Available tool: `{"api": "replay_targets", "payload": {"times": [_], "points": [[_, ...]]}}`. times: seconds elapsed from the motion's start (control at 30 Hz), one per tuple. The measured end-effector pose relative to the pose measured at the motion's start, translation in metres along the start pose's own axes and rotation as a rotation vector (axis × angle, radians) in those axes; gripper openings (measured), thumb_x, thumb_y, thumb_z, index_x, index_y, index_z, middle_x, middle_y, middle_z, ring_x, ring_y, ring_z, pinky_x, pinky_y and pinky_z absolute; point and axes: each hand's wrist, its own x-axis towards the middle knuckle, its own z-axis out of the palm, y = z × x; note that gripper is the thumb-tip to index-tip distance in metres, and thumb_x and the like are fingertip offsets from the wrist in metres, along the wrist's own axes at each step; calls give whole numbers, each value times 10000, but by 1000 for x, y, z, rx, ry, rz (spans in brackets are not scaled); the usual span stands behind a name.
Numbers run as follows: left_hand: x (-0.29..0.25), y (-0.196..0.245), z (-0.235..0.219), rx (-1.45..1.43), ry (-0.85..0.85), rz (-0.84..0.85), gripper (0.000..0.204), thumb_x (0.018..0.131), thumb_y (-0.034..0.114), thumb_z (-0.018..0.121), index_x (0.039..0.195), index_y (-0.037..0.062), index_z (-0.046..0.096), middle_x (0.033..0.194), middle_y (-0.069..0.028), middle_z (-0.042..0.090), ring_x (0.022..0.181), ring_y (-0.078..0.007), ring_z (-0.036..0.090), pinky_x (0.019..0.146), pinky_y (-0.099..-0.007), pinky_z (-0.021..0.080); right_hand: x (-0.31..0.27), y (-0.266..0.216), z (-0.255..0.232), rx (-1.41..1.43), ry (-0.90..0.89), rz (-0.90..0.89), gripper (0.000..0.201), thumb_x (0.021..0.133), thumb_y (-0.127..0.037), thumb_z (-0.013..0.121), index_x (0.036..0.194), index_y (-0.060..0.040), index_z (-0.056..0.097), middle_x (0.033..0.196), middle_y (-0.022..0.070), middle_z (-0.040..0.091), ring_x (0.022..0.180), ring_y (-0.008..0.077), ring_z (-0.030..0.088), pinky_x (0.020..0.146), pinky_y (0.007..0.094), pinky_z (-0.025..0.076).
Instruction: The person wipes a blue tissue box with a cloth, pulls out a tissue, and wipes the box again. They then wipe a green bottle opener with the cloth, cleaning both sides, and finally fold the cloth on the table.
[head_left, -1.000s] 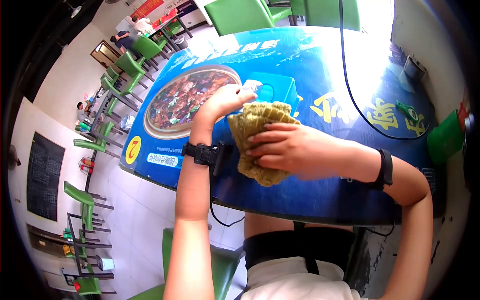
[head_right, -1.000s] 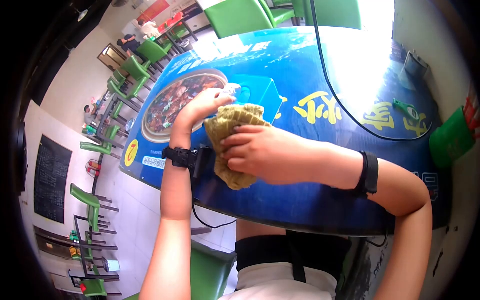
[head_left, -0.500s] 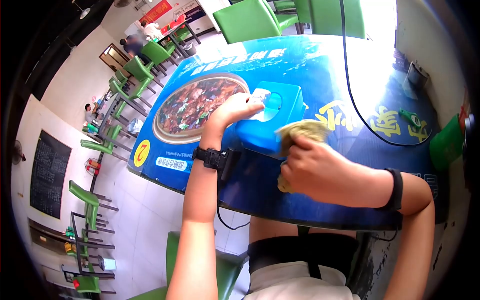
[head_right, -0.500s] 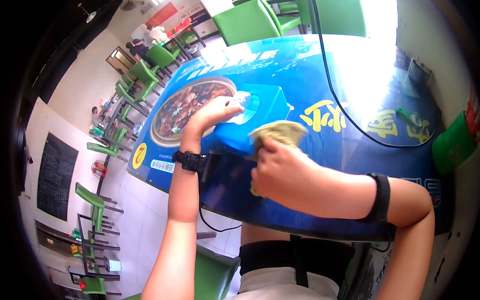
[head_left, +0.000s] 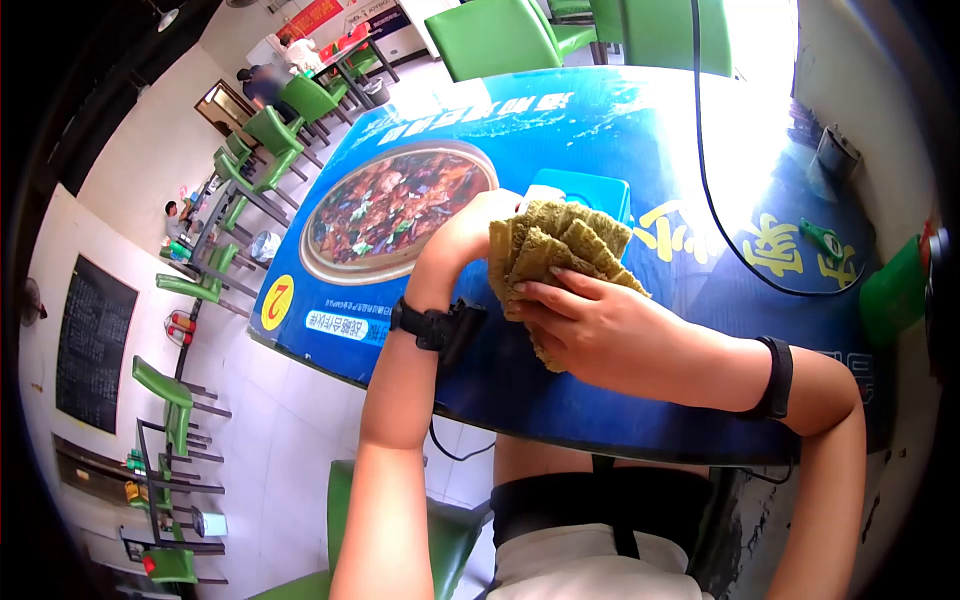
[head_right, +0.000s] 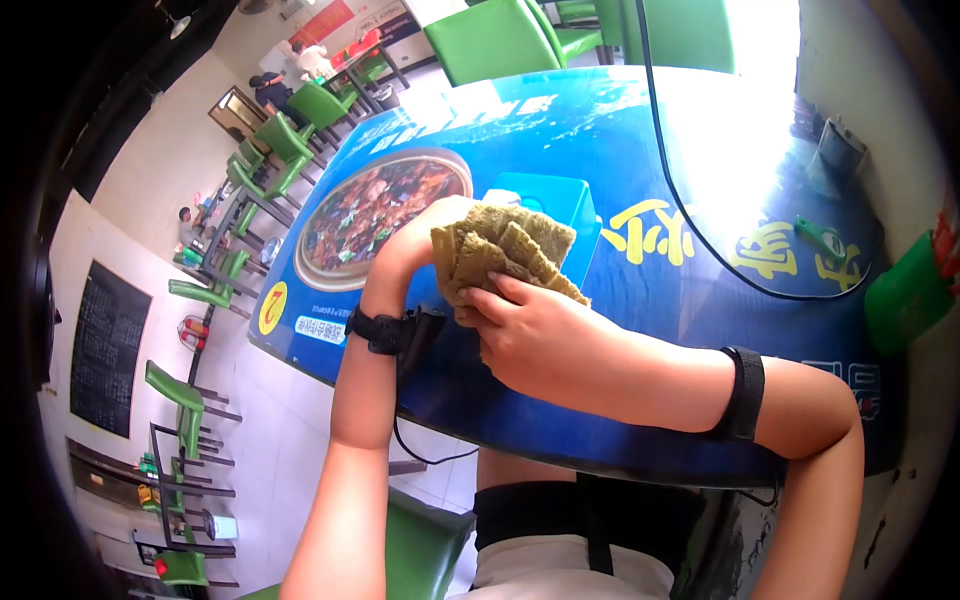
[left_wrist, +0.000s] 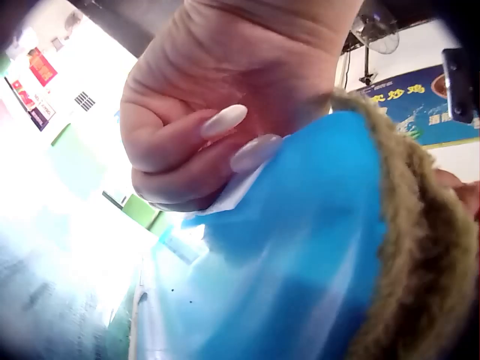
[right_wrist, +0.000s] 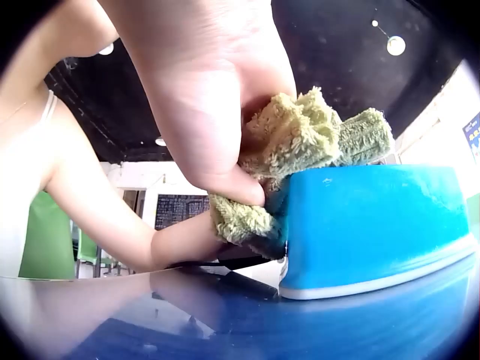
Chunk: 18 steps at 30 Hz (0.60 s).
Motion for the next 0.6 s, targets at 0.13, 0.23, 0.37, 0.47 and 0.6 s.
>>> {"api": "replay_targets", "payload": {"times": [0.13, 0.23, 0.37, 0.47, 0.6], "points": [[-2, 10, -6, -145, -35, -189, 315, 766, 291, 589, 817, -20, 603, 696, -79, 589, 640, -128, 504, 636, -285, 441, -2, -15, -4, -89, -164, -38, 172, 721, -145, 553, 840, -56, 640, 1028, 93, 611, 1121, 230, 485, 1004, 337, 334], [-6, 30, -14, -150, -83, -374, 406, 759, 397, 563, 824, -2, 606, 620, -53, 545, 507, -123, 509, 456, -248, 419, -3, -21, -4, 9, -335, -49, 162, 716, -158, 552, 780, -37, 640, 919, 113, 636, 977, 227, 561, 869, 302, 417], [-7, 6, -19, -289, 62, -434, 319, 776, 361, 525, 758, 45, 565, 554, 3, 480, 430, -111, 457, 395, -244, 360, -11, -12, -28, 185, -488, 93, 155, 700, -143, 566, 753, -10, 624, 703, 99, 619, 686, 198, 603, 603, 300, 456], [-11, -4, -24, -473, 223, -416, 267, 776, 342, 494, 772, 76, 518, 571, 31, 407, 449, -82, 411, 397, -239, 321, -19, 17, -49, 346, -455, 272, 25, 663, -98, 586, 674, -96, 608, 607, 55, 593, 597, 218, 616, 476, 313, 434], [-8, -31, -12, -1056, 331, -246, 377, 839, 359, 521, 1010, 23, 542, 790, -24, 591, 627, -93, 558, 503, -252, 442, -28, 75, -45, 568, -379, 633, 137, 743, -103, 568, 817, -44, 667, 660, 149, 611, 601, 272, 623, 572, 335, 509]]}}
